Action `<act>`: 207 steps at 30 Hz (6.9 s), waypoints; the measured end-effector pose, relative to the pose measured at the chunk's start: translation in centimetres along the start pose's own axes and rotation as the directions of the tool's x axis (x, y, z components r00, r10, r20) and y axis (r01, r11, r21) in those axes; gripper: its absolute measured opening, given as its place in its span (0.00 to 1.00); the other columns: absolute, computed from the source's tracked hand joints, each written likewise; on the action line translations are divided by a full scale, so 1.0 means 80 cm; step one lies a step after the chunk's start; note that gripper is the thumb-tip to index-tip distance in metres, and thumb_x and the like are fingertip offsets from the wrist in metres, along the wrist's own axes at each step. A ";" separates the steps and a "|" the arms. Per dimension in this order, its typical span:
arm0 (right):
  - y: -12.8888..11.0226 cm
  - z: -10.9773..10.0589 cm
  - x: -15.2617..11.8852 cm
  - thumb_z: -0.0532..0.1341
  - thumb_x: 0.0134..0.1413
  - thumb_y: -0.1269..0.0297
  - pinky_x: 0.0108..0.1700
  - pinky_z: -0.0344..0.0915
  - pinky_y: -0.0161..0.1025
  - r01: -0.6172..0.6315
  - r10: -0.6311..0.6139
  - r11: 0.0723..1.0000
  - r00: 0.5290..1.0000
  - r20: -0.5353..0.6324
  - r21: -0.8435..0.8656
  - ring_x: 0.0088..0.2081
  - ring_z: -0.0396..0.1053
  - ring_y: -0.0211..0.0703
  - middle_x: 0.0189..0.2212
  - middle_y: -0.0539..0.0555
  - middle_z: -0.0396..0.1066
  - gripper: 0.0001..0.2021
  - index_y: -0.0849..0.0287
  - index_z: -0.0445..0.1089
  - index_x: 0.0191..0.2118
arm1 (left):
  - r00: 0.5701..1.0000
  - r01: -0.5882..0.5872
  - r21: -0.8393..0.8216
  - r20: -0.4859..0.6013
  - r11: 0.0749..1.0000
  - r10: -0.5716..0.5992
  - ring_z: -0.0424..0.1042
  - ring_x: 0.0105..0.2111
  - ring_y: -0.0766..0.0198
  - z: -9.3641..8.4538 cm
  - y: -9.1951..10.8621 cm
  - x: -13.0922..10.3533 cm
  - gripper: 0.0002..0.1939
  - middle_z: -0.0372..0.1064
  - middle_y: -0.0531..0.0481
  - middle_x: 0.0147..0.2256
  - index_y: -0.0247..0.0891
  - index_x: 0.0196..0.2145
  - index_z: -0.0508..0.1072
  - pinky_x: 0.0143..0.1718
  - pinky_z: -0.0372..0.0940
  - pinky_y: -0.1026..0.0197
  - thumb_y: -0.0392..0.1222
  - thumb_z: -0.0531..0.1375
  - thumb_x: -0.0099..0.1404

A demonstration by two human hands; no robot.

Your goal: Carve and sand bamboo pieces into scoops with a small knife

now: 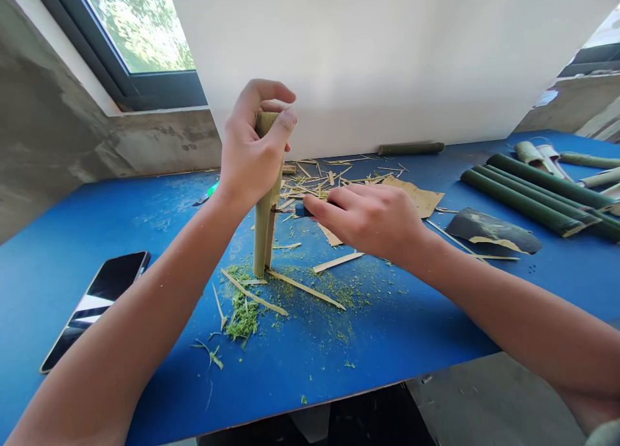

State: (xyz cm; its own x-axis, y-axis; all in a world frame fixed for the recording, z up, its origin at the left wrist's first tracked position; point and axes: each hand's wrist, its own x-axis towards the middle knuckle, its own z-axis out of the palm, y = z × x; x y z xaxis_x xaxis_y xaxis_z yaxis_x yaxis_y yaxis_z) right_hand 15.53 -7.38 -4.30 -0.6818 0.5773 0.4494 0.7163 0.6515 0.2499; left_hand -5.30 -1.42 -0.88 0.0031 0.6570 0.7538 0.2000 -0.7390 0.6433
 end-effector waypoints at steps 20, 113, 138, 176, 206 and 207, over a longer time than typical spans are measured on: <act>0.003 0.018 0.005 0.43 0.79 0.55 0.33 0.49 0.42 -0.041 0.041 0.998 0.999 0.014 -0.053 0.34 0.67 0.42 0.35 0.54 0.78 0.23 0.45 0.72 0.62 | 0.999 0.045 -0.042 -0.012 0.998 -0.045 0.65 0.27 0.65 -0.003 -0.013 0.006 0.12 0.68 0.55 0.33 0.49 0.39 0.72 0.30 0.61 0.59 0.53 0.69 0.67; -0.020 0.026 0.023 0.41 0.78 0.53 0.31 0.42 0.42 -0.118 0.085 0.977 0.979 0.187 0.175 0.31 0.69 0.44 0.40 0.60 0.79 0.22 0.60 0.66 0.55 | 0.991 -0.074 -0.351 -0.134 0.934 0.028 0.55 0.16 0.64 -0.006 0.010 0.010 0.05 0.56 0.58 0.18 0.49 0.33 0.71 0.16 0.52 0.57 0.39 0.58 0.59; -0.012 0.103 0.021 0.46 0.80 0.55 0.49 0.59 0.44 0.240 -0.272 0.962 0.901 0.338 0.133 0.48 0.71 0.51 0.48 0.63 0.76 0.22 0.66 0.71 0.52 | 0.873 0.050 -0.203 -0.467 0.978 -0.142 0.54 0.21 0.64 -0.039 -0.039 0.036 0.06 0.57 0.58 0.21 0.46 0.34 0.68 0.24 0.53 0.57 0.35 0.59 0.66; 0.064 0.082 0.016 0.44 0.74 0.51 0.35 0.56 0.43 -0.300 0.245 0.948 0.899 0.363 0.103 0.41 0.78 0.62 0.44 0.68 0.81 0.25 0.62 0.65 0.61 | 0.843 0.371 -0.116 -0.374 0.921 -0.387 0.76 0.18 0.67 -0.168 0.035 -0.117 0.29 0.74 0.65 0.25 0.44 0.32 0.66 0.19 0.76 0.66 0.41 0.81 0.40; 0.025 0.037 0.010 0.43 0.79 0.49 0.30 0.41 0.41 -0.054 0.039 0.989 0.994 0.106 0.139 0.32 0.71 0.43 0.41 0.56 0.81 0.24 0.57 0.71 0.56 | 0.935 0.340 -0.368 0.032 0.865 -0.354 0.63 0.19 0.66 0.032 0.010 0.017 0.16 0.62 0.55 0.23 0.45 0.32 0.68 0.21 0.60 0.63 0.57 0.62 0.72; 0.025 0.034 0.010 0.42 0.79 0.49 0.30 0.41 0.41 -0.055 0.045 0.993 0.995 0.089 0.107 0.32 0.71 0.43 0.41 0.56 0.81 0.25 0.57 0.71 0.55 | 0.948 0.308 -0.351 0.041 0.884 -0.314 0.62 0.19 0.66 0.036 0.011 0.016 0.17 0.61 0.55 0.24 0.45 0.31 0.67 0.21 0.60 0.63 0.57 0.61 0.73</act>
State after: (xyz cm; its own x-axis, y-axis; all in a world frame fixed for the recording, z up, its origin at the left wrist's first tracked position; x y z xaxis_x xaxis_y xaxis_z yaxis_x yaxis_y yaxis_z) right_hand 16.05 -4.27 -5.79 -0.6592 0.6475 0.3824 0.7324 0.6680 0.1315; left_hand -2.27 -0.78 0.23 -0.0195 0.8615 0.5074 -0.1660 -0.5033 0.8480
